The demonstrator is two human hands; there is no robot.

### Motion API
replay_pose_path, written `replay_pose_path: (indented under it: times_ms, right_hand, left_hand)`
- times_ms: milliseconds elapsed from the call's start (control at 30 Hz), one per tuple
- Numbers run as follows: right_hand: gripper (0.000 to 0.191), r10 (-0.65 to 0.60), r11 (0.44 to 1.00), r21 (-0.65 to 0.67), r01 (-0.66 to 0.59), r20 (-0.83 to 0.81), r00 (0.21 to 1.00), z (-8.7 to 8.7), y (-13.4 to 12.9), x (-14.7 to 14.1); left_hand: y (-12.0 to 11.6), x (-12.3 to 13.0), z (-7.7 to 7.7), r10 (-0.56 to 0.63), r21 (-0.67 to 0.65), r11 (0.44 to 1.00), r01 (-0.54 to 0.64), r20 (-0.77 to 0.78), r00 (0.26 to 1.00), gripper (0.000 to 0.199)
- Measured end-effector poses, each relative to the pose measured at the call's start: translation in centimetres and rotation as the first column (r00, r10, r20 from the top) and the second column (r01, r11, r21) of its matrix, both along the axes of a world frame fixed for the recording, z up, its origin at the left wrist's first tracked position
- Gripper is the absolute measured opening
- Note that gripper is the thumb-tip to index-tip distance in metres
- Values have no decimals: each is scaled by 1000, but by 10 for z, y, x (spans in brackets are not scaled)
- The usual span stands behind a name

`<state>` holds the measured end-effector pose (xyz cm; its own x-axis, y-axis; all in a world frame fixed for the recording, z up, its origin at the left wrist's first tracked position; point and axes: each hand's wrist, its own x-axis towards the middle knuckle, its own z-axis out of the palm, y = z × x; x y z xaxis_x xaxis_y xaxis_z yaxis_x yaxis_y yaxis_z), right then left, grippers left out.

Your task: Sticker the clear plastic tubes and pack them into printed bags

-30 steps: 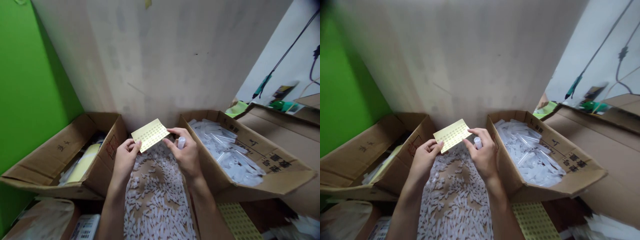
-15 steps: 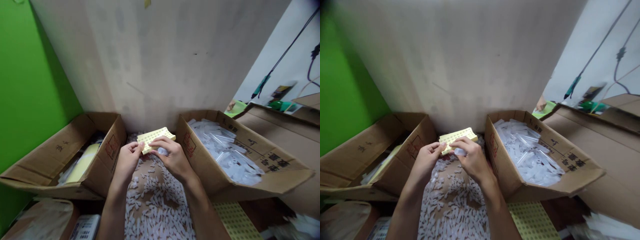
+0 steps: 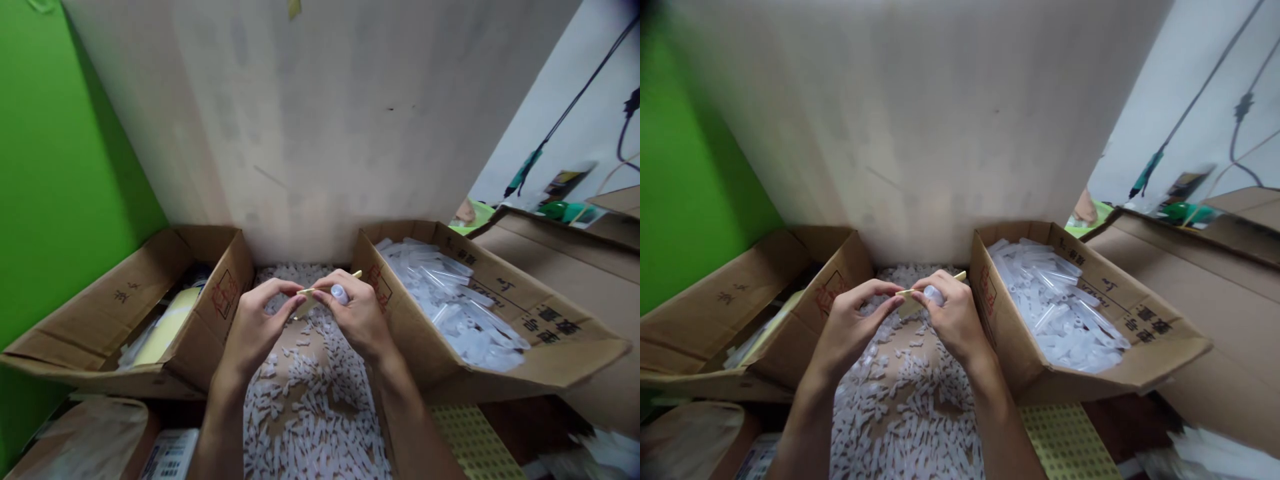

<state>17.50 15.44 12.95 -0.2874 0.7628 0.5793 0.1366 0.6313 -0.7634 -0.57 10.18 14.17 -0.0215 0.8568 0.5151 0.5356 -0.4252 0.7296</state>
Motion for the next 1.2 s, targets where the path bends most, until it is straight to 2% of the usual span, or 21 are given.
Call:
replay_pose_path:
  times_ms: [333,567,700,933,1033,1200]
  right_hand:
    - [14,-34,998,58,32,29,999,-1,1,-2]
    - [17,-32,995,100,20,119,992,-5,4,3]
    - [24,-9,992,126,-19,219,976,-6,4,4]
    - [33,18,989,130,-68,351,936,-6,4,4]
    - [30,39,992,100,-79,349,936,-6,4,4]
    - [13,106,994,-7,-109,269,957,-4,3,4]
  left_hand:
    - [7,9,-9,53,157,987,-17,-228,972,11]
    - [9,9,-7,2,147,989,29,-204,979,6]
    - [8,6,-7,-26,102,993,53,-249,968,7]
    - [4,2,-7,-81,-87,994,61,-249,965,10]
    - [5,1,-9,-90,-106,992,65,-258,962,12]
    - [5,0,-11,-105,-104,991,79,-274,956,11]
